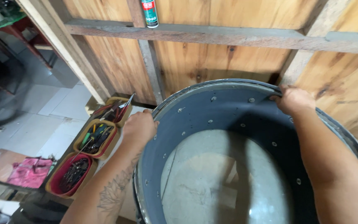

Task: Fitting a metal hoop onto a drum shell

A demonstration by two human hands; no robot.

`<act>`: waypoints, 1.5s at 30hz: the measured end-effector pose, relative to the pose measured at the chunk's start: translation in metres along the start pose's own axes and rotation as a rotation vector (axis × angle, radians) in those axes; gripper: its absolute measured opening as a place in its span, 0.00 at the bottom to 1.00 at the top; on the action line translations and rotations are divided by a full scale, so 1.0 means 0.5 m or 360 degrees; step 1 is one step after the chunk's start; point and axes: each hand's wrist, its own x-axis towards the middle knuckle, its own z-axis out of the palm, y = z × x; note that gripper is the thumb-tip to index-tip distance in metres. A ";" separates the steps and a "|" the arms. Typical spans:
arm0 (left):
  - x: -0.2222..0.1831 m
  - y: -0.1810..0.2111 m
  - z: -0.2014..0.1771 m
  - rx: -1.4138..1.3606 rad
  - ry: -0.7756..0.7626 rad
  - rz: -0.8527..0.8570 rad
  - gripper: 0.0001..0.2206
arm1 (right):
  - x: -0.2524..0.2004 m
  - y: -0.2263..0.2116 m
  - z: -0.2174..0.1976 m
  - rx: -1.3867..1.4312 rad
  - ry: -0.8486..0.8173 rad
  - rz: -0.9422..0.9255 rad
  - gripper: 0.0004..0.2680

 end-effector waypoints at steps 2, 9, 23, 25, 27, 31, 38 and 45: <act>0.002 -0.023 -0.022 -0.0060 -0.0162 0.0079 0.22 | -0.012 -0.010 -0.017 0.0026 -0.0083 0.0061 0.22; -0.113 -0.025 -0.099 -0.0064 -0.0534 -0.0094 0.21 | -0.009 -0.006 -0.011 0.0047 -0.0050 0.0040 0.23; -0.133 -0.036 -0.052 0.0210 -0.0287 0.0032 0.20 | 0.007 0.004 0.012 -0.0022 -0.0003 0.0025 0.23; -0.134 -0.025 -0.057 0.0295 -0.0305 0.0030 0.22 | 0.002 0.005 0.008 -0.0002 -0.0006 0.0026 0.22; -0.137 -0.017 -0.050 0.0380 -0.0325 0.0026 0.23 | -0.001 0.004 0.008 0.0017 -0.0011 0.0026 0.22; -0.138 -0.019 -0.037 0.0161 -0.0279 -0.0032 0.18 | 0.003 0.007 0.012 -0.0016 0.0019 -0.0002 0.23; -0.134 -0.022 -0.040 0.0100 -0.0324 -0.0005 0.17 | 0.005 0.006 0.011 -0.0018 0.0000 -0.0009 0.24; -0.094 0.005 -0.105 -0.0066 -0.0554 -0.0163 0.29 | -0.008 0.002 -0.002 0.0039 -0.0036 -0.0005 0.23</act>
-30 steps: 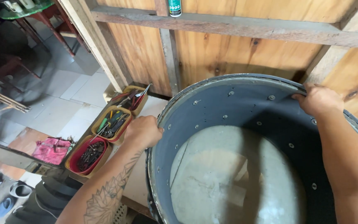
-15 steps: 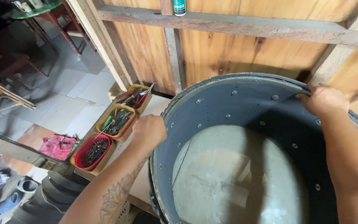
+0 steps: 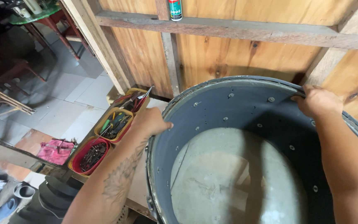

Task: Fitting a metal hoop onto a drum shell

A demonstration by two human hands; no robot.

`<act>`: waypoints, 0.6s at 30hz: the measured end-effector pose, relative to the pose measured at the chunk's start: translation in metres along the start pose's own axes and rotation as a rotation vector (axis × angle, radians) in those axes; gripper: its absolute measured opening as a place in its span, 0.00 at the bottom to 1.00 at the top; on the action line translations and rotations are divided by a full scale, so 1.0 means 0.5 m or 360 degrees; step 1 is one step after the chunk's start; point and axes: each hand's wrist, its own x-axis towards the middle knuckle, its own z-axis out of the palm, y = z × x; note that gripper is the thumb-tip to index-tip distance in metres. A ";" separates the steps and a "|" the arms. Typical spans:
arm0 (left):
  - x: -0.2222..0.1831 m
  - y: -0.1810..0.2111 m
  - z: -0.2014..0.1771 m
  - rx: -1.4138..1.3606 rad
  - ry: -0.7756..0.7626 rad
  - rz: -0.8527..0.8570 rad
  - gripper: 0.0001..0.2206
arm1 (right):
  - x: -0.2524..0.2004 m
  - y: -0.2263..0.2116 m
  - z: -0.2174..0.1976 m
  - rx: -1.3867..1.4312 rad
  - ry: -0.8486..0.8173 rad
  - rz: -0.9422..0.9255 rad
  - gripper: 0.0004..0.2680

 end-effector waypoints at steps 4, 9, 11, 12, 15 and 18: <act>0.103 -0.005 0.055 -0.0402 0.0148 0.0060 0.26 | -0.006 -0.005 -0.008 -0.0019 -0.0025 0.0041 0.23; 0.152 -0.015 0.098 -0.0417 0.0265 0.0153 0.17 | 0.000 0.002 0.009 -0.0056 0.0040 -0.0033 0.22; 0.143 -0.011 0.089 -0.0271 0.0265 0.0186 0.13 | -0.006 -0.004 0.000 -0.0046 0.0031 0.0004 0.23; 0.141 -0.011 0.088 -0.0271 0.0268 0.0189 0.13 | -0.006 -0.005 -0.002 -0.0045 0.0034 0.0006 0.23; 0.142 -0.010 0.090 -0.0211 0.0267 0.0185 0.14 | -0.006 -0.006 -0.003 -0.0055 0.0009 0.0037 0.23; 0.149 -0.015 0.101 -0.0155 0.0283 0.0196 0.15 | -0.004 -0.003 0.007 -0.0074 0.0029 0.0015 0.23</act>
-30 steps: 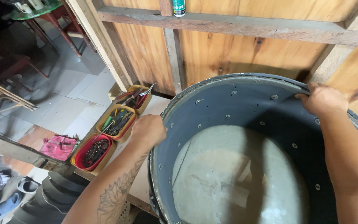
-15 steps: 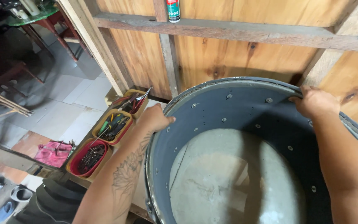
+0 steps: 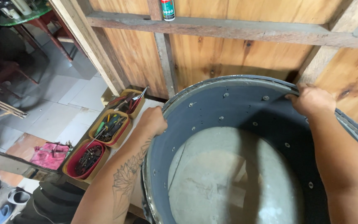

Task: Fitting a metal hoop onto a drum shell

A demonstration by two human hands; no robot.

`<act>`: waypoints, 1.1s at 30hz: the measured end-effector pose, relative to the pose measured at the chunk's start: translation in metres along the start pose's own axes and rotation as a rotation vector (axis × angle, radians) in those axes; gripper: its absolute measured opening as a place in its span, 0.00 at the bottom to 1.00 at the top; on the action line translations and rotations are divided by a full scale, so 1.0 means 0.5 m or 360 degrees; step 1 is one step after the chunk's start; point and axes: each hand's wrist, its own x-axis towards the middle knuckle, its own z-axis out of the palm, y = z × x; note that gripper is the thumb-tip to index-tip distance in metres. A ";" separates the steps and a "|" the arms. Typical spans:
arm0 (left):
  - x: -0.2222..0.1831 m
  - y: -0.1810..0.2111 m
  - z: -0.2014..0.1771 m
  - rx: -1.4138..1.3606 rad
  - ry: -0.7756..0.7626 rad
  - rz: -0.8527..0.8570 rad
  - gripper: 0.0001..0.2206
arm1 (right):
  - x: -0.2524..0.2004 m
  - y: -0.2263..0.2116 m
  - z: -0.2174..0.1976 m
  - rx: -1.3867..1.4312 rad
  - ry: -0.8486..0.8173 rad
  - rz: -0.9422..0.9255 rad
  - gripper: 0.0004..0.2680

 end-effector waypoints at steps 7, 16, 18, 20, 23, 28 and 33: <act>-0.018 0.020 -0.017 -0.0004 -0.0014 -0.0076 0.15 | 0.009 0.006 0.013 -0.0033 0.0040 0.0015 0.23; -0.076 0.061 -0.061 -0.0078 -0.0061 -0.0241 0.16 | 0.014 0.008 0.028 -0.0069 0.0080 0.0024 0.24; -0.069 0.058 -0.055 -0.0071 -0.0056 -0.0233 0.17 | 0.015 0.011 0.031 -0.0065 0.0118 -0.0001 0.23; -0.055 0.046 -0.042 -0.0063 -0.0044 -0.0186 0.17 | 0.016 0.010 0.026 -0.0076 0.0073 0.0029 0.24; -0.011 0.016 -0.007 -0.0066 -0.0006 -0.0088 0.17 | 0.009 0.010 0.013 -0.0049 0.0055 0.0010 0.23; -0.033 0.033 -0.023 -0.0043 0.0000 -0.0156 0.17 | 0.012 0.012 0.024 -0.0068 0.0105 0.0005 0.23; 0.009 -0.013 0.019 0.0048 0.0112 0.0029 0.19 | 0.005 -0.002 0.011 -0.0087 0.0072 0.0014 0.25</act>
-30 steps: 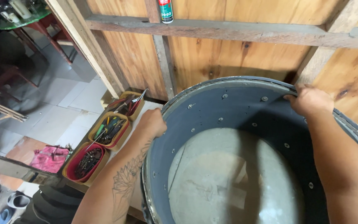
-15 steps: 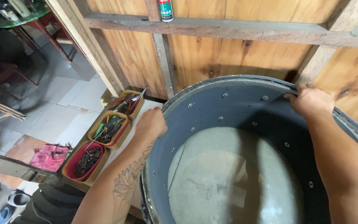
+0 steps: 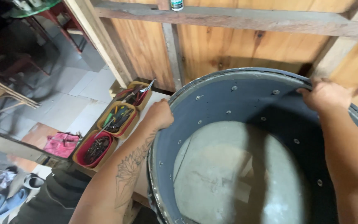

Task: Fitting a metal hoop onto a drum shell

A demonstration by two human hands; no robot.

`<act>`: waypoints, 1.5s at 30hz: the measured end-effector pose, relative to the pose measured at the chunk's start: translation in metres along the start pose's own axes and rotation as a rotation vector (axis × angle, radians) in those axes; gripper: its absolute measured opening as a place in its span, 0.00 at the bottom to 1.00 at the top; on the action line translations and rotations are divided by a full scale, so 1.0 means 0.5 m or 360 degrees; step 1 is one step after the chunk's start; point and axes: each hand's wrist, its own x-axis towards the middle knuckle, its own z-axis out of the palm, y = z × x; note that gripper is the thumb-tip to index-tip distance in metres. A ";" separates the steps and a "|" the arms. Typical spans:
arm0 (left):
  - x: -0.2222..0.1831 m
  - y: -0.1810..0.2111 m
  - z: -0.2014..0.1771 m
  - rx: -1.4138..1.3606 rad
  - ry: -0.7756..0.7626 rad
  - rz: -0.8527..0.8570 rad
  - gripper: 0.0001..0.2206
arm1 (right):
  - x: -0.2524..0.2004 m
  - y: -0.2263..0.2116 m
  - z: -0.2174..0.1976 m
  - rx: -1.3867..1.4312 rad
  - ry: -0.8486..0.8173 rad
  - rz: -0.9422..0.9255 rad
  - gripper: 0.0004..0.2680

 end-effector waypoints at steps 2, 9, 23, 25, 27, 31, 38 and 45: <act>-0.030 0.016 -0.035 -0.0402 -0.0232 -0.0145 0.20 | -0.007 0.000 -0.012 0.0071 -0.0053 0.0037 0.24; -0.011 -0.001 -0.003 -0.0273 -0.0155 -0.0043 0.21 | 0.000 0.000 0.003 0.0051 0.0022 0.0058 0.23; -0.003 -0.017 -0.002 -0.0069 -0.0157 -0.0074 0.25 | 0.095 0.139 0.077 0.0546 -0.0172 -0.0198 0.21; 0.011 -0.022 0.009 -0.0062 -0.0169 -0.0069 0.25 | 0.042 0.182 0.043 0.0722 -0.0238 -0.0111 0.20; 0.015 -0.027 0.013 -0.0051 -0.0182 -0.0070 0.26 | -0.023 0.211 0.010 0.0903 -0.0299 -0.0025 0.20; 0.008 -0.015 0.001 0.0041 -0.0160 -0.0139 0.27 | -0.165 0.250 -0.048 0.1197 -0.0399 0.0127 0.21; 0.034 -0.033 0.015 0.0197 -0.0137 -0.0124 0.26 | -0.392 0.353 0.019 0.1551 -0.0075 0.0133 0.21; 0.064 -0.060 0.048 0.0248 -0.0099 -0.0129 0.27 | -0.630 0.278 -0.001 0.1957 0.0005 0.0225 0.31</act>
